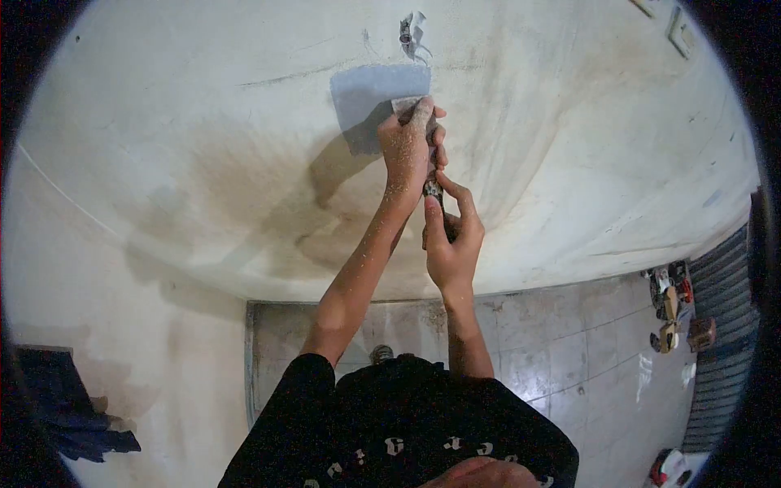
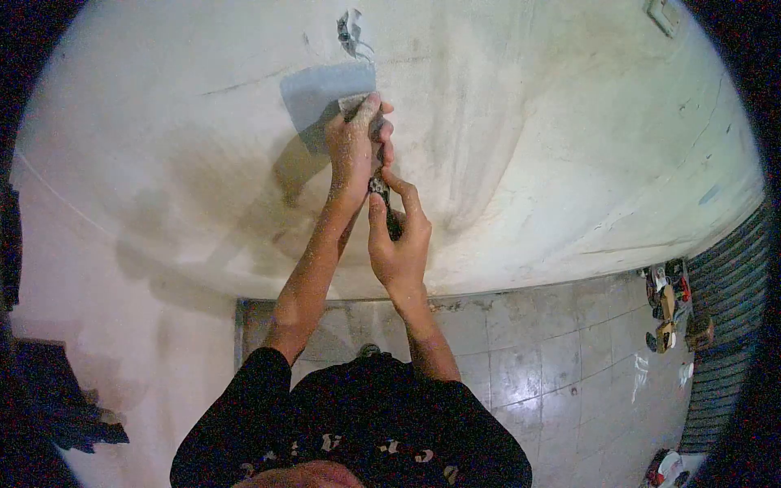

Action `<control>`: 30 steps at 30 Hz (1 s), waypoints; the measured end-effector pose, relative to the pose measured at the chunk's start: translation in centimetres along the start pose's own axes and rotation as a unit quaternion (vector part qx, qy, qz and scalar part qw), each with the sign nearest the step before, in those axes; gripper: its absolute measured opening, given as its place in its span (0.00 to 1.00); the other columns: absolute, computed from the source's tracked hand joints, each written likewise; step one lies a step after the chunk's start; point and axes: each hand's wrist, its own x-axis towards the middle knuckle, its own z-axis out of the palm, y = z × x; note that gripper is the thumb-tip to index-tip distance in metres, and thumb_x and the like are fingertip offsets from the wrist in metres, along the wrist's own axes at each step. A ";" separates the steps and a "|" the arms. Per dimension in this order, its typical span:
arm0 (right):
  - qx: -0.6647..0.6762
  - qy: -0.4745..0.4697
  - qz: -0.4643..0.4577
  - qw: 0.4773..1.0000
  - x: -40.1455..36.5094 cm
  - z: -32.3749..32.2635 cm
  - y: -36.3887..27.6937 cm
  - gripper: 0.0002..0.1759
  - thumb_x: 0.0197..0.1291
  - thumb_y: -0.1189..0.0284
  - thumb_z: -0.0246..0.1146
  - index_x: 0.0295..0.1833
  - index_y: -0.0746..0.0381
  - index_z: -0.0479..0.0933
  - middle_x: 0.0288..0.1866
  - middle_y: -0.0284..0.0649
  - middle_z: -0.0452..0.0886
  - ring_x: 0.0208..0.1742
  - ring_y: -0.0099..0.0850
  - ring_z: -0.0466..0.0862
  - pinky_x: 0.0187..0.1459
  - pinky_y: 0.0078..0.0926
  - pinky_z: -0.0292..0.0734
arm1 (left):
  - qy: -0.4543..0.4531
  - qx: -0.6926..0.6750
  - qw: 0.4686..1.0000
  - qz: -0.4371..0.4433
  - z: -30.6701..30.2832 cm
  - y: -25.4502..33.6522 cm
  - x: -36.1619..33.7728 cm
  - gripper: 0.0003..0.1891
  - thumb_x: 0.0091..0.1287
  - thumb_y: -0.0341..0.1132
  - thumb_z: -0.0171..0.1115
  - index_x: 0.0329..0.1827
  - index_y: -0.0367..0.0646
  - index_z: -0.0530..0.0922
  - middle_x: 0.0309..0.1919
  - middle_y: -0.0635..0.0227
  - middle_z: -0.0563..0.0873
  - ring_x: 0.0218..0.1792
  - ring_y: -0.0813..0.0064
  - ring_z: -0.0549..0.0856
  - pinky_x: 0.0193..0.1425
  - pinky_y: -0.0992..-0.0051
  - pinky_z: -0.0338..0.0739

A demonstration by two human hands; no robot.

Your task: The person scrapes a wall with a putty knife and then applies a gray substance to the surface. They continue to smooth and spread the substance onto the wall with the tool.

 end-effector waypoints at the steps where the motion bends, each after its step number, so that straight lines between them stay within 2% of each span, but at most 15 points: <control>1: -0.011 -0.004 0.011 1.000 0.0 -0.1 -0.1 0.17 0.67 0.77 0.58 0.60 0.68 0.72 0.46 0.44 0.84 0.30 0.16 0.76 0.29 0.17 0.72 | -0.002 -0.002 1.000 0.000 0.0 -0.1 0.1 0.14 0.69 0.44 0.60 0.36 0.40 0.77 0.15 0.72 0.74 0.08 0.77 0.72 0.10 0.75 0.62; 4: -0.008 -0.004 0.010 1.000 -0.4 -0.1 0.2 0.17 0.67 0.77 0.58 0.60 0.68 0.72 0.48 0.45 0.84 0.30 0.16 0.76 0.28 0.17 0.71 | -0.002 -0.014 1.000 -0.002 -0.4 -0.7 -0.1 0.14 0.69 0.44 0.60 0.36 0.40 0.77 0.15 0.72 0.74 0.08 0.77 0.72 0.10 0.76 0.62; 11: -0.011 -0.002 0.018 1.000 -0.7 -0.1 0.2 0.17 0.67 0.78 0.58 0.60 0.67 0.72 0.43 0.42 0.85 0.25 0.14 0.72 0.24 0.17 0.66 | 0.009 -0.021 1.000 -0.010 -0.5 -1.0 -0.1 0.14 0.70 0.42 0.60 0.36 0.39 0.77 0.14 0.71 0.74 0.08 0.77 0.72 0.10 0.76 0.63; 14: -0.011 -0.010 0.016 1.000 -0.3 -0.3 0.4 0.16 0.67 0.77 0.59 0.60 0.67 0.72 0.42 0.41 0.84 0.25 0.14 0.71 0.24 0.16 0.65 | 0.024 -0.023 0.999 -0.010 -0.2 -1.0 -0.1 0.14 0.71 0.40 0.57 0.32 0.37 0.76 0.13 0.69 0.74 0.06 0.76 0.71 0.09 0.76 0.62; 17: 0.011 -0.010 0.008 1.000 0.3 -0.4 -0.4 0.17 0.67 0.76 0.59 0.60 0.66 0.72 0.42 0.40 0.84 0.25 0.14 0.71 0.24 0.16 0.65 | 0.014 -0.010 0.999 0.038 0.7 0.2 0.5 0.14 0.71 0.40 0.57 0.32 0.37 0.76 0.12 0.70 0.73 0.06 0.76 0.71 0.08 0.76 0.61; 20: 0.008 0.003 -0.016 1.000 -0.4 -0.1 0.4 0.17 0.67 0.76 0.59 0.60 0.66 0.72 0.41 0.41 0.84 0.24 0.14 0.71 0.24 0.17 0.65 | 0.008 -0.028 1.000 -0.002 -0.3 -0.8 0.0 0.14 0.71 0.40 0.57 0.32 0.37 0.76 0.13 0.70 0.73 0.07 0.77 0.71 0.09 0.77 0.61; 24: 0.009 -0.012 0.019 1.000 -0.1 -0.5 -0.1 0.17 0.67 0.76 0.58 0.61 0.66 0.72 0.43 0.42 0.84 0.24 0.14 0.71 0.24 0.17 0.65 | 0.021 -0.013 1.000 0.000 0.2 -0.2 -0.1 0.14 0.70 0.40 0.58 0.32 0.37 0.76 0.13 0.71 0.73 0.07 0.77 0.71 0.09 0.77 0.61; 27: 0.012 0.011 -0.018 1.000 -0.3 0.1 0.5 0.17 0.69 0.72 0.58 0.61 0.63 0.74 0.18 0.28 0.71 0.17 0.14 0.67 0.19 0.16 0.59 | 0.026 -0.006 1.000 0.010 0.2 -0.5 -0.1 0.14 0.70 0.40 0.58 0.32 0.37 0.76 0.13 0.71 0.73 0.07 0.77 0.70 0.09 0.76 0.61; 29: 0.010 0.005 -0.008 1.000 -0.6 -0.2 1.1 0.16 0.69 0.72 0.58 0.60 0.63 0.74 0.18 0.27 0.71 0.17 0.14 0.66 0.19 0.16 0.58 | 0.023 0.001 1.000 0.004 -0.1 -1.0 -0.3 0.14 0.70 0.40 0.57 0.32 0.37 0.76 0.13 0.71 0.73 0.07 0.77 0.70 0.09 0.76 0.61; 30: 0.013 0.004 -0.008 1.000 -0.4 -0.2 0.9 0.17 0.68 0.72 0.58 0.60 0.64 0.74 0.22 0.30 0.73 0.18 0.14 0.67 0.19 0.17 0.59 | 0.020 0.002 1.000 0.003 -0.1 -1.1 -0.2 0.14 0.70 0.40 0.57 0.32 0.37 0.76 0.13 0.71 0.73 0.07 0.78 0.70 0.09 0.76 0.61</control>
